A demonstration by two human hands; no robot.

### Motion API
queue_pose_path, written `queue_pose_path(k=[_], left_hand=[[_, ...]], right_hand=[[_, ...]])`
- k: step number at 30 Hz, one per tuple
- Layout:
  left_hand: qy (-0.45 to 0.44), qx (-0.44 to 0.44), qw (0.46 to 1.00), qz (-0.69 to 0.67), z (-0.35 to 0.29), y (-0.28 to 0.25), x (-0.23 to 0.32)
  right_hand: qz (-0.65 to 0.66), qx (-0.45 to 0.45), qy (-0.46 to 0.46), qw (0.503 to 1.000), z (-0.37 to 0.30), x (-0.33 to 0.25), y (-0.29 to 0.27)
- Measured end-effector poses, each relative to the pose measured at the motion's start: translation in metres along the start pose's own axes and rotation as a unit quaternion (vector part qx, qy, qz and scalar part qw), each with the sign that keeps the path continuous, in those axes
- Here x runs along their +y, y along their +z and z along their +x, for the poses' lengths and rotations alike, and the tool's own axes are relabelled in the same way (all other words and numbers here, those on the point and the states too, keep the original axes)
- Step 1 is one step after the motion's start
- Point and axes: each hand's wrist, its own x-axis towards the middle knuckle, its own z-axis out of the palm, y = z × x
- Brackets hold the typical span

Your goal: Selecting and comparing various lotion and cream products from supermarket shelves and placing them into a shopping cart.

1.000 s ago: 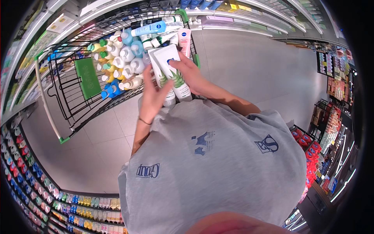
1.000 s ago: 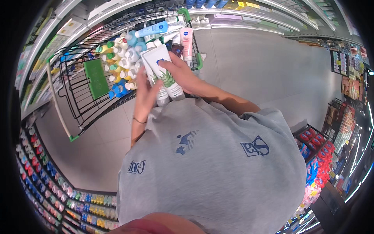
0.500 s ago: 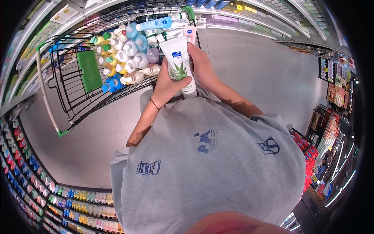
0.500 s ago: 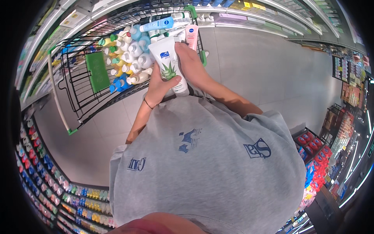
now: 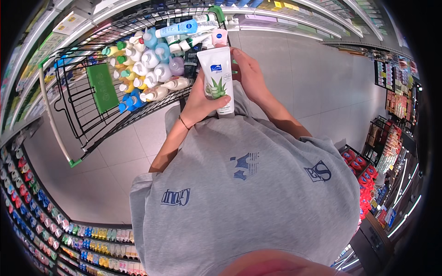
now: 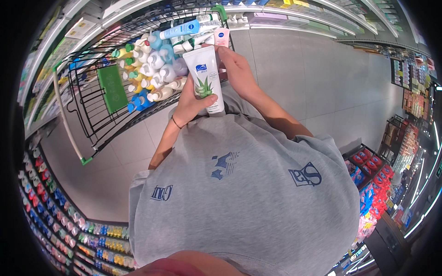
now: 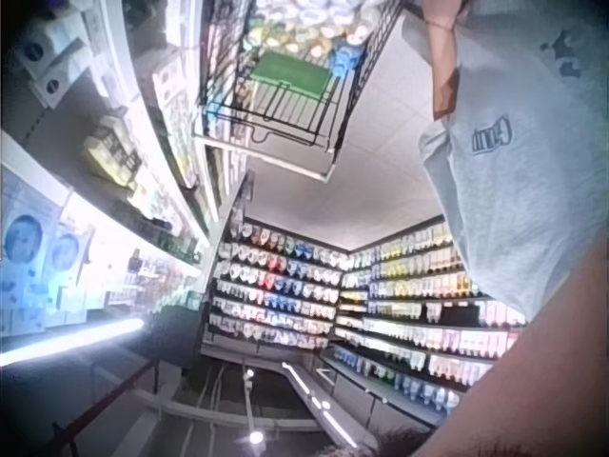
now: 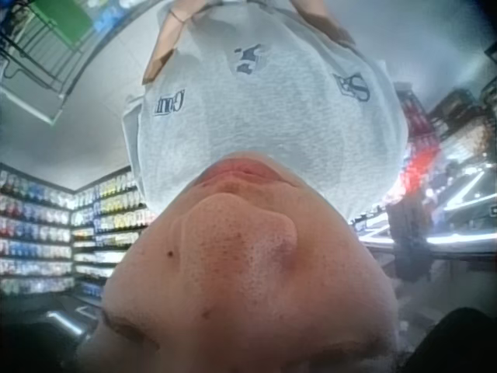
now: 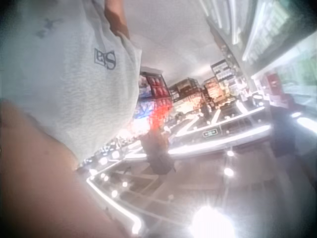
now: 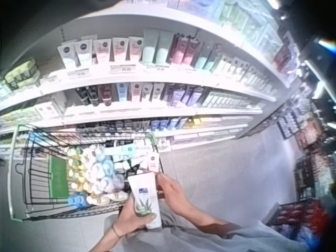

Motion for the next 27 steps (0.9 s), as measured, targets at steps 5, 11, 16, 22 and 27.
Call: queue_pose_path(k=[5, 11, 16, 22, 27], left_hand=[[0.004, 0.0, 1.0, -0.024, -0.001, 0.0, -0.001], [-0.004, 0.011, 1.0, -0.013, -0.004, -0.005, -0.004], [-0.005, 0.025, 1.0, -0.004, -0.007, -0.008, -0.009], [-0.014, 0.03, 0.999, -0.014, -0.009, -0.004, -0.002], [-0.002, 0.044, 0.999, 0.002, -0.008, -0.005, -0.001]], right_hand=[[-0.014, -0.019, -0.036, 0.999, 0.006, 0.001, -0.007], [0.008, 0.009, -0.072, 0.997, 0.018, -0.013, -0.021], [0.051, 0.058, -0.1, 0.992, 0.025, -0.022, -0.038], [-0.079, 0.17, -0.085, 0.979, 0.063, 0.054, -0.122], [-0.148, 0.214, 0.024, 0.965, 0.046, 0.1, -0.136]])
